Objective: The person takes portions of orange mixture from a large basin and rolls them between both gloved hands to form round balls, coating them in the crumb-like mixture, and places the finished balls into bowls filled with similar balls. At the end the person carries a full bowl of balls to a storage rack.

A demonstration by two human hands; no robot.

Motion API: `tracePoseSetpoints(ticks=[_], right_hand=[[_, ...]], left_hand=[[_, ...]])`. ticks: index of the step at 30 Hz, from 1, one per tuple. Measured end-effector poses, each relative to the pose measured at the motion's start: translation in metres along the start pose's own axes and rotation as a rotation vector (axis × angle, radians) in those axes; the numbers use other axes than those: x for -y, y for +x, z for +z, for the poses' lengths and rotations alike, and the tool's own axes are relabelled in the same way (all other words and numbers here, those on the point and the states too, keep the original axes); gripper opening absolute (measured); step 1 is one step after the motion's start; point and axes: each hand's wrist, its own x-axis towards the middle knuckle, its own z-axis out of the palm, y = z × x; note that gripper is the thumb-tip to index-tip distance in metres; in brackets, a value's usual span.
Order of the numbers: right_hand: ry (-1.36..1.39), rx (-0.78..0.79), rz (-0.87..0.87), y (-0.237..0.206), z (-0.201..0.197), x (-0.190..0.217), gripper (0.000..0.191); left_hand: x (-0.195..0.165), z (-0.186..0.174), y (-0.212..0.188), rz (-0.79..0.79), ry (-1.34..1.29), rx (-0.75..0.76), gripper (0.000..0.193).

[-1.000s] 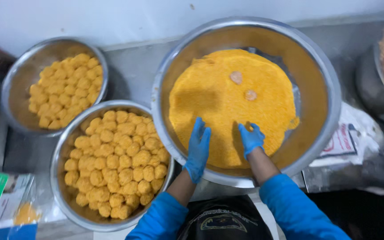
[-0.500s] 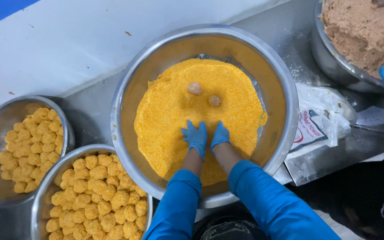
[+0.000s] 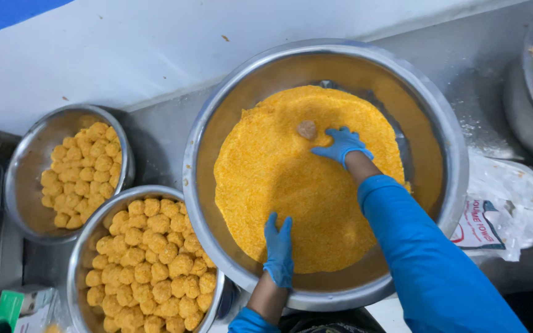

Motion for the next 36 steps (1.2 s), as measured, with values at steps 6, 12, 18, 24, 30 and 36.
tracePoseSetpoints(ticks=[6, 12, 18, 24, 30, 36], right_hand=[[-0.110, 0.363, -0.206, 0.020, 0.041, -0.025, 0.111], [0.335, 0.637, -0.276, -0.035, 0.092, -0.023, 0.089], [0.529, 0.310, -0.557, -0.108, 0.115, 0.004, 0.054], [1.582, 0.318, 0.194, -0.157, 0.137, 0.010, 0.057], [1.742, 0.107, 0.037, -0.183, 0.157, 0.010, 0.045], [0.785, -0.597, -0.689, -0.223, 0.159, 0.021, 0.042]], left_hand=[[-0.003, 0.021, -0.005, -0.503, -0.463, 0.164, 0.066], [-0.009, 0.024, -0.001, -0.755, -1.158, 0.543, 0.067], [-0.008, 0.025, 0.000, -0.514, -1.301, 0.453, 0.055], [-0.064, 0.010, -0.038, 0.077, -0.533, 0.074, 0.048], [-0.086, -0.007, -0.065, 0.139, -0.751, 0.192, 0.054], [-0.081, -0.006, -0.067, -0.345, -1.223, 0.382, 0.051]])
